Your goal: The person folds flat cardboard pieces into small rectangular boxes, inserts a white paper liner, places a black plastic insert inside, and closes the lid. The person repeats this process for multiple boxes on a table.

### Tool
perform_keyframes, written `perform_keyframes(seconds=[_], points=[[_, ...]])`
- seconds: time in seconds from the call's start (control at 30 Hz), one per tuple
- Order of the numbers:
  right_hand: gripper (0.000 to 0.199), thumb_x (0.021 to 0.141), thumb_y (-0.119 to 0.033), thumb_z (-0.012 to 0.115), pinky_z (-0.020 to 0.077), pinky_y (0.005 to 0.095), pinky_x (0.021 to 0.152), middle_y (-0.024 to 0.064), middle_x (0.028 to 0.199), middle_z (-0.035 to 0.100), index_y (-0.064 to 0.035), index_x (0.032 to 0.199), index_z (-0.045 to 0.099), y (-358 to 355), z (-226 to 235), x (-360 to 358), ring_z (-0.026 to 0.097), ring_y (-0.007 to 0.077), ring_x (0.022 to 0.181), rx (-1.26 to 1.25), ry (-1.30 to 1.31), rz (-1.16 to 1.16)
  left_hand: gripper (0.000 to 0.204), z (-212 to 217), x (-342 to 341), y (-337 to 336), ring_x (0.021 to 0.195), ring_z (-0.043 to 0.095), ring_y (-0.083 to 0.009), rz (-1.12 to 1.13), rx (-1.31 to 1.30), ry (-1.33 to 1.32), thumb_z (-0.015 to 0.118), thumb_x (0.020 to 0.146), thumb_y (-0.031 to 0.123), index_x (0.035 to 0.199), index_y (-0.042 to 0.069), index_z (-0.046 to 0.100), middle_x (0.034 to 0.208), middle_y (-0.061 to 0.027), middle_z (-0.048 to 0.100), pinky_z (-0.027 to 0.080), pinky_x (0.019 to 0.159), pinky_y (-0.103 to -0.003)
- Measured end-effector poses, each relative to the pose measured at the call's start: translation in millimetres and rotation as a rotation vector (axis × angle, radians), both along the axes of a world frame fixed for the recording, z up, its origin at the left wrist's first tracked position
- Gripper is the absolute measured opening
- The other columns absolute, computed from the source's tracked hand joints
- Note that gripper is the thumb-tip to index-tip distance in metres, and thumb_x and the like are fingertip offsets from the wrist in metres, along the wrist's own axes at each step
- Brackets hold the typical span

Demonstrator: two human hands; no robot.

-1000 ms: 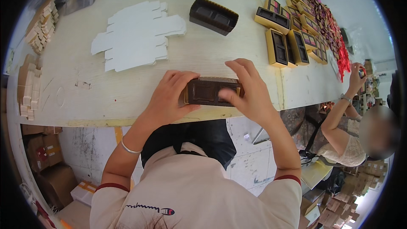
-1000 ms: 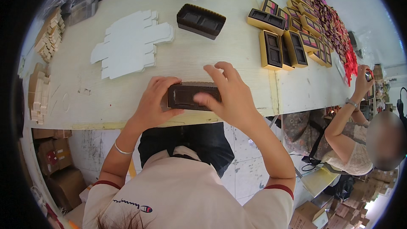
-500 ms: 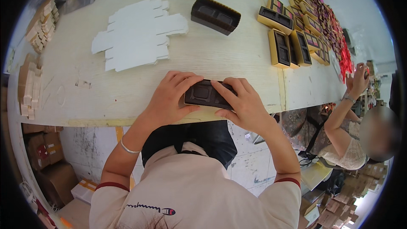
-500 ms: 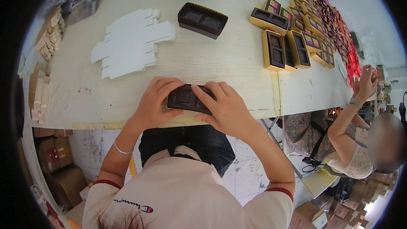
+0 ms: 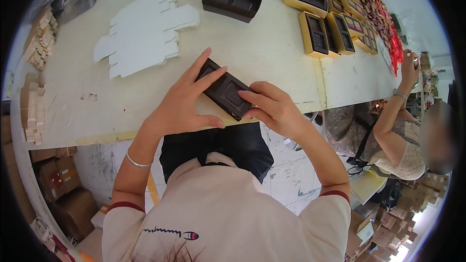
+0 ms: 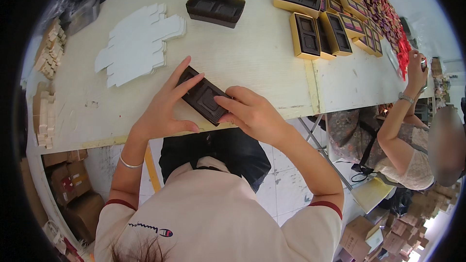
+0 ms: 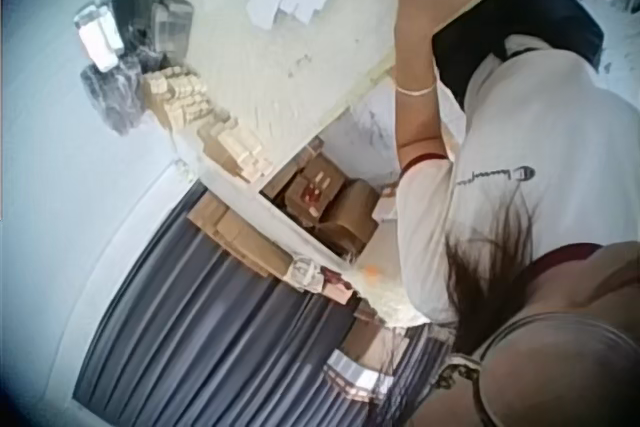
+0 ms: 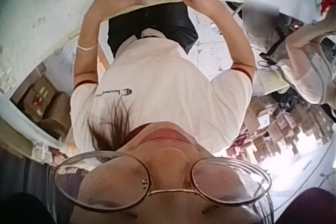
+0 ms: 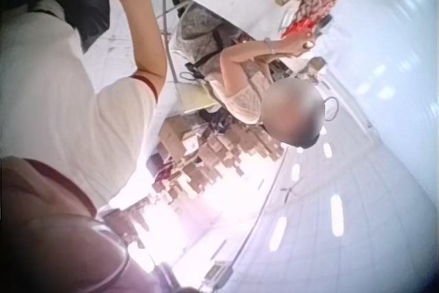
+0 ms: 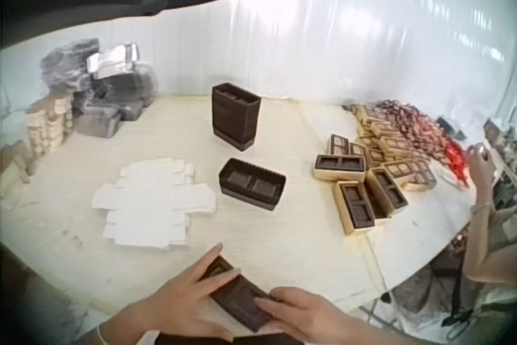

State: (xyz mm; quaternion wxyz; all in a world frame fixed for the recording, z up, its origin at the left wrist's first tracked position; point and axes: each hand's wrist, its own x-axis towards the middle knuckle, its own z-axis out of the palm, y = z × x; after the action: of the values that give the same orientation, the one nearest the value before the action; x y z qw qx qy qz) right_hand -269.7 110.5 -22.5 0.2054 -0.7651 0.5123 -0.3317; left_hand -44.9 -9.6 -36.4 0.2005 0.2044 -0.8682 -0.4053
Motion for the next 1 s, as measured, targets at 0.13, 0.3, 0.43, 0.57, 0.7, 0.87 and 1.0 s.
perform_keyframes(seconds=[0.13,0.3,0.43,0.57,0.7,0.87,1.0], points=[[0.038,0.077,0.004,0.069,0.0528,0.0331,0.072,0.0153,0.104,0.057,-0.0014,0.114,0.064,2,11,3,0.06,0.029,0.085,0.025,0.103,0.038,0.092,7,-8,6,0.138,0.027,-0.0412,0.06,-0.368,-0.105,0.083,0.063,0.05,0.139,0.011,0.048,0.151,-0.0183,0.029,0.028,0.112,-0.048],[0.036,0.077,0.008,0.064,0.0517,0.0372,0.068,0.0113,0.097,0.052,-0.004,0.11,0.065,-8,15,1,0.062,0.0286,0.08,0.078,0.068,0.048,0.079,10,-13,18,0.139,0.024,-0.0423,0.074,-0.262,-0.138,0.079,0.066,0.039,0.135,0.013,0.052,0.149,-0.0169,0.033,0.025,0.111,-0.053],[0.034,0.079,0.007,0.064,0.0505,0.0384,0.067,0.0118,0.097,0.054,-0.0032,0.111,0.065,-15,4,-5,0.062,0.0294,0.076,0.129,-0.02,0.096,0.073,7,-21,26,0.136,0.027,-0.0449,0.101,-0.454,-0.207,0.075,0.064,0.036,0.133,0.018,0.056,0.147,-0.0147,0.037,0.024,0.109,-0.057],[0.033,0.08,0.002,0.068,0.05,0.0366,0.066,0.0122,0.098,0.056,-0.0031,0.113,0.066,-13,3,-10,0.061,0.0295,0.076,0.133,0.034,0.112,0.068,3,-20,26,0.134,0.028,-0.0467,0.085,-0.544,-0.237,0.071,0.072,0.044,0.134,0.021,0.056,0.147,-0.014,0.038,0.024,0.107,-0.059],[0.033,0.078,-0.007,0.073,0.0518,0.0357,0.068,0.0135,0.101,0.058,-0.0008,0.11,0.065,-9,11,-6,0.062,0.0299,0.078,0.158,0.061,0.094,0.06,-4,-15,22,0.134,0.027,-0.0466,0.059,-0.567,-0.224,0.062,0.083,0.048,0.137,0.022,0.054,0.147,-0.0148,0.036,0.025,0.107,-0.059],[0.023,0.08,-0.013,0.071,0.0518,0.0376,0.071,0.0169,0.104,0.056,-0.0011,0.097,0.063,1,0,20,0.062,0.0318,0.086,0.04,0.023,-0.102,0.058,4,-15,19,0.137,0.023,-0.0465,-0.031,-0.556,-0.29,0.059,0.088,0.041,0.141,0.018,0.048,0.15,-0.0155,0.032,0.022,0.11,-0.058],[0.024,0.079,-0.013,0.071,0.0503,0.041,0.084,0.0209,0.124,0.052,-0.0018,0.098,0.063,1,-14,32,0.057,0.0356,0.109,-0.218,0.185,-0.23,0.059,6,-1,2,0.141,0.021,-0.0433,-0.042,-0.252,-0.172,0.059,0.088,0.03,0.142,0.011,0.045,0.152,-0.0151,0.031,0.019,0.114,-0.053]])
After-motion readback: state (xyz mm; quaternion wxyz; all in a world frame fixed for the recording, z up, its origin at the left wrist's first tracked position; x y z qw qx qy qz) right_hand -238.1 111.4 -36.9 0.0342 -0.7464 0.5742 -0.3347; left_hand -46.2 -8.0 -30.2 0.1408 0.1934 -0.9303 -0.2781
